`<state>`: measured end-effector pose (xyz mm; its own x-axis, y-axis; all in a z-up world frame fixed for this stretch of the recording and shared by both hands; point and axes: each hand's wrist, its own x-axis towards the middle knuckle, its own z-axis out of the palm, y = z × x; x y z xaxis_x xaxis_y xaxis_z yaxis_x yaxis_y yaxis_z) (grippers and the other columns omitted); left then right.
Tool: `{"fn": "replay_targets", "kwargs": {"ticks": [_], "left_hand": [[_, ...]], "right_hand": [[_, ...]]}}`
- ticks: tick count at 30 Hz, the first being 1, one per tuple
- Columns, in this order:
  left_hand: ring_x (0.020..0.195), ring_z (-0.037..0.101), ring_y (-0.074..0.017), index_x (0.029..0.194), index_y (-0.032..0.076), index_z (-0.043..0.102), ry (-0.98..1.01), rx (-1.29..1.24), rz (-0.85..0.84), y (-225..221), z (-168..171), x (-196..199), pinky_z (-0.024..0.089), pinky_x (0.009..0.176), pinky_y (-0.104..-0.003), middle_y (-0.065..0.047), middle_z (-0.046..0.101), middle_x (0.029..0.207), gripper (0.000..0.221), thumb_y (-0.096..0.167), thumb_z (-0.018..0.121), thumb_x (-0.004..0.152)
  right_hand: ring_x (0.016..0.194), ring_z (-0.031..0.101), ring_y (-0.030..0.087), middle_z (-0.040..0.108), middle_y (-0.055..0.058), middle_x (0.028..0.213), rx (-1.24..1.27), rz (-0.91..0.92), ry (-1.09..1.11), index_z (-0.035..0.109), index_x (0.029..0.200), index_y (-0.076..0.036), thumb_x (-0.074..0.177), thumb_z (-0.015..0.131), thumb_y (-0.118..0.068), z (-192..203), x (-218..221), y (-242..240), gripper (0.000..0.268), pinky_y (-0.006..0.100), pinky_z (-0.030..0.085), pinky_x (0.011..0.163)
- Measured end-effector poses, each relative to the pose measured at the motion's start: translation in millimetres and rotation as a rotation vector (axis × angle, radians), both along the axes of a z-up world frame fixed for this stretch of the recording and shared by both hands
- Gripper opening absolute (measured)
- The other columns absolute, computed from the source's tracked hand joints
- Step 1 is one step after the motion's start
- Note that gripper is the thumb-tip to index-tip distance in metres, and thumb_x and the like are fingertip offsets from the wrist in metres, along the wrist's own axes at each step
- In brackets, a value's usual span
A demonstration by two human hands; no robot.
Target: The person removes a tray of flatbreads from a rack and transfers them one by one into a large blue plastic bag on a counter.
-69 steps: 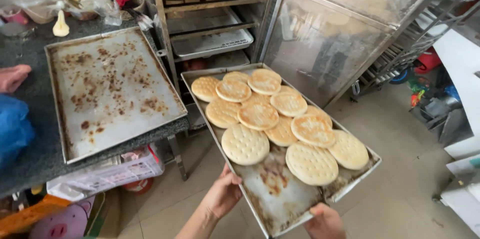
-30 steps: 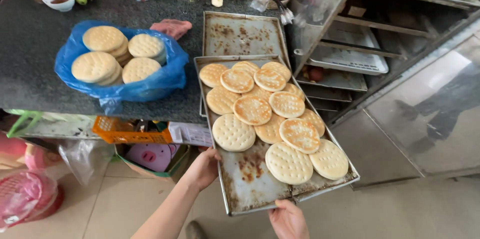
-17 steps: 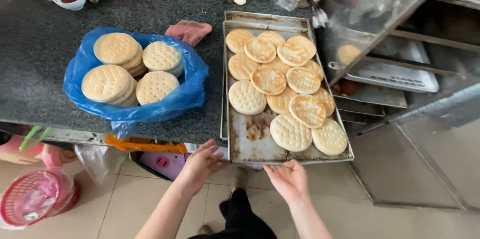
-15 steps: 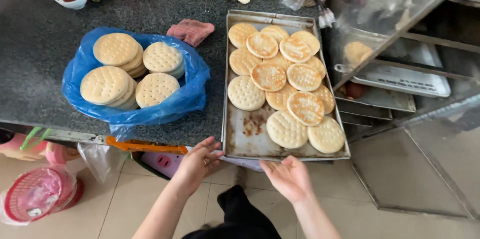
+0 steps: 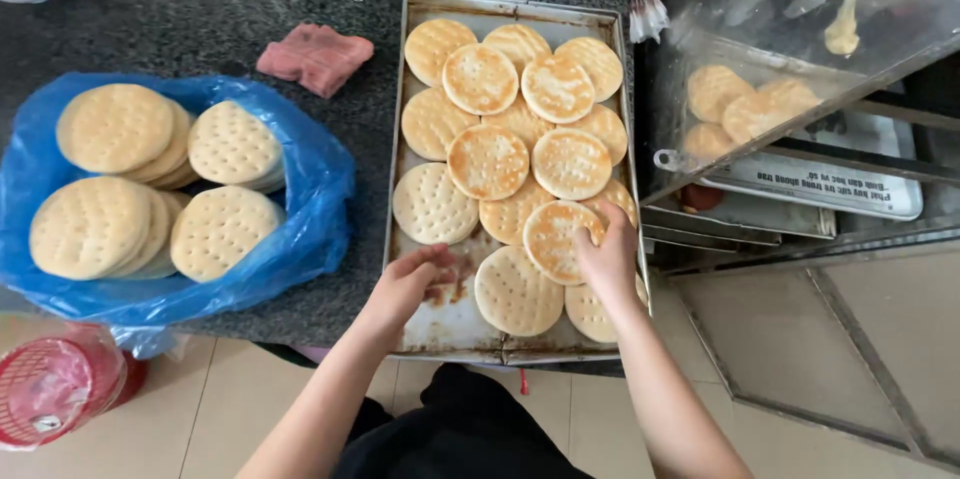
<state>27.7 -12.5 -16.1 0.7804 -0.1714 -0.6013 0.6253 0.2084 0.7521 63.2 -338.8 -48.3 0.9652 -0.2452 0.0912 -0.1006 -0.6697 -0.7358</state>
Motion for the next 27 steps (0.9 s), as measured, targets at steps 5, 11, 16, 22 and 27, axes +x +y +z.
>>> {"fn": "replay_targets", "kwargs": {"ticks": [5,11,16,22,27], "left_hand": [[0.112,0.069,-0.0210,0.134,0.002,0.061,-0.336,0.377,-0.141,-22,-46,64,0.052,0.096,-0.032,-0.012,0.071,0.127,0.045,0.012,0.058,0.090],[0.125,0.053,-0.0403,0.134,0.002,0.058,-0.583,1.032,-0.234,-54,-25,116,0.041,0.106,-0.047,-0.021,0.055,0.136,0.054,0.025,0.065,0.086],[0.132,0.036,-0.0445,0.131,-0.007,0.052,-0.574,1.297,-0.234,-63,-50,139,0.021,0.113,-0.056,-0.025,0.037,0.146,0.061,0.040,0.065,0.093],[0.135,0.035,-0.0403,0.129,0.003,0.061,-0.478,1.282,-0.143,-65,-55,145,0.019,0.114,-0.054,-0.018,0.042,0.146,0.047,0.028,0.061,0.089],[0.138,0.037,-0.0343,0.119,0.016,0.072,-0.258,1.109,-0.090,-50,-72,161,0.022,0.116,-0.052,-0.006,0.047,0.148,0.033,0.031,0.056,0.094]], "right_hand": [[0.130,0.050,0.041,0.050,0.027,0.139,-0.260,-0.016,0.211,0.045,0.141,0.009,0.088,0.078,-0.033,16,-15,15,0.075,0.052,0.038,0.112],[0.128,0.048,0.047,0.050,0.029,0.136,-0.342,-0.086,0.221,0.044,0.145,0.011,0.073,0.088,-0.023,53,-11,27,0.091,0.054,0.039,0.102],[0.093,0.069,0.026,0.069,0.012,0.102,-0.011,-0.008,0.273,0.075,0.113,-0.009,0.083,0.080,-0.012,107,14,39,0.030,0.037,0.056,0.088],[0.119,0.063,0.029,0.064,0.013,0.123,-0.073,0.162,-0.441,0.071,0.113,-0.007,0.082,0.075,0.006,106,65,97,0.034,0.037,0.052,0.104],[0.127,0.053,0.033,0.062,0.011,0.130,-0.274,0.542,-0.136,0.072,0.116,-0.009,0.076,0.082,-0.006,57,69,119,0.041,0.046,0.044,0.111]]}}
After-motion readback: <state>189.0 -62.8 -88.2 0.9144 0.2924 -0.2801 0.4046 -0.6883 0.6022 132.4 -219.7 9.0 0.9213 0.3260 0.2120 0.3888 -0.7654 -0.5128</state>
